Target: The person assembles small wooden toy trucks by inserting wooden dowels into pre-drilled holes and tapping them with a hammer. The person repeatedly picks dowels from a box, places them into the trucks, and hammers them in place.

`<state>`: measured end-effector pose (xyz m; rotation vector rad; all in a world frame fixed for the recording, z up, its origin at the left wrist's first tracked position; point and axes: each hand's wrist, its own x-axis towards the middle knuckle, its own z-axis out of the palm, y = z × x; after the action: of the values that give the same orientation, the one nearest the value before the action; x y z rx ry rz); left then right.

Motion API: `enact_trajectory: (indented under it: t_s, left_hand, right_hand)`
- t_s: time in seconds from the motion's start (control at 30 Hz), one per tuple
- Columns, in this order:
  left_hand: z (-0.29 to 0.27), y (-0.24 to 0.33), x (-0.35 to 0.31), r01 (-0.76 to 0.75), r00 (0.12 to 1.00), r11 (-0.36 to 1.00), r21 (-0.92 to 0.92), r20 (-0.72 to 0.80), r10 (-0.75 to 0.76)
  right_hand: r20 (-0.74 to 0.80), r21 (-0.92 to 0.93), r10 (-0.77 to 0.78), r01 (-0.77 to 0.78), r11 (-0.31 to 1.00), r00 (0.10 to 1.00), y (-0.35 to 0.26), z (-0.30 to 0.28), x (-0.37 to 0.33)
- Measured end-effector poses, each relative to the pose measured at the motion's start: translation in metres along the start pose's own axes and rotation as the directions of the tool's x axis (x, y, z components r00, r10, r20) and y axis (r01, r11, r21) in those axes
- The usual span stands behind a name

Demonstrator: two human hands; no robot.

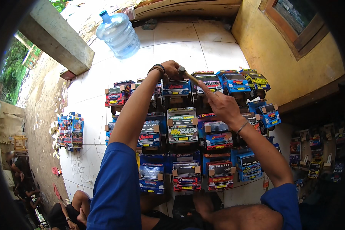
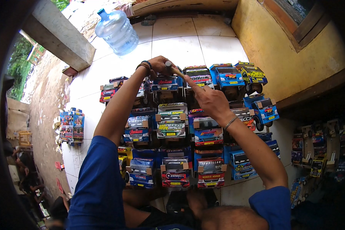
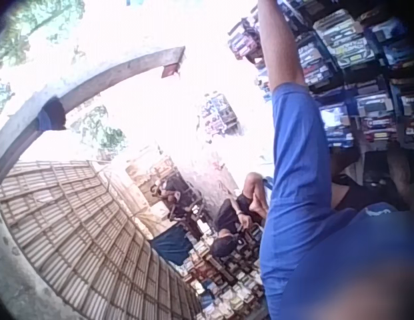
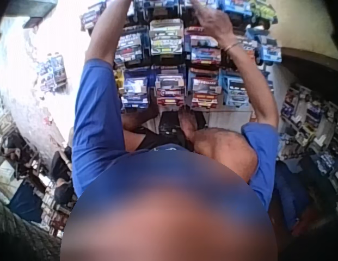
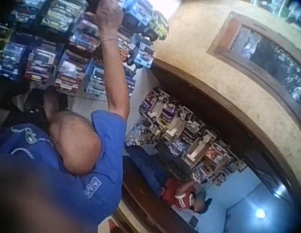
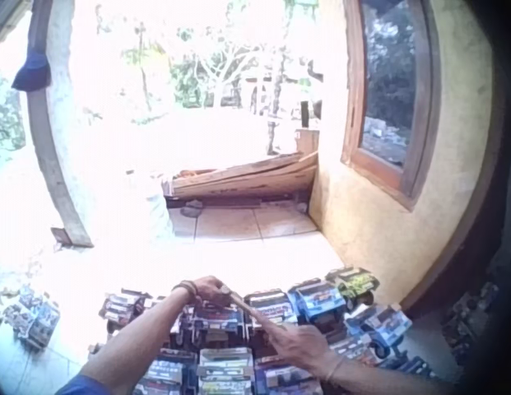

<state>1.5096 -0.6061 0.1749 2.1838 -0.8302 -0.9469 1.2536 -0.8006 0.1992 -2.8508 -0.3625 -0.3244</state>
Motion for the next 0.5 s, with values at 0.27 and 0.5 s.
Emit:
enact_trajectory:
  t_s: [0.27, 0.5]
  left_hand:
    - [0.001, 0.011, -0.008, 0.159, 0.987, 0.983, -0.096, 0.008, -0.159]
    - [0.001, 0.013, -0.009, 0.128, 0.992, 0.99, -0.051, -0.013, -0.129]
  right_hand:
    - [-0.023, 0.145, 0.049, -0.045, 0.988, 0.999, 0.006, 0.001, 0.002]
    - [-0.016, 0.144, -0.004, 0.006, 0.99, 1.0, 0.005, -0.006, 0.008]
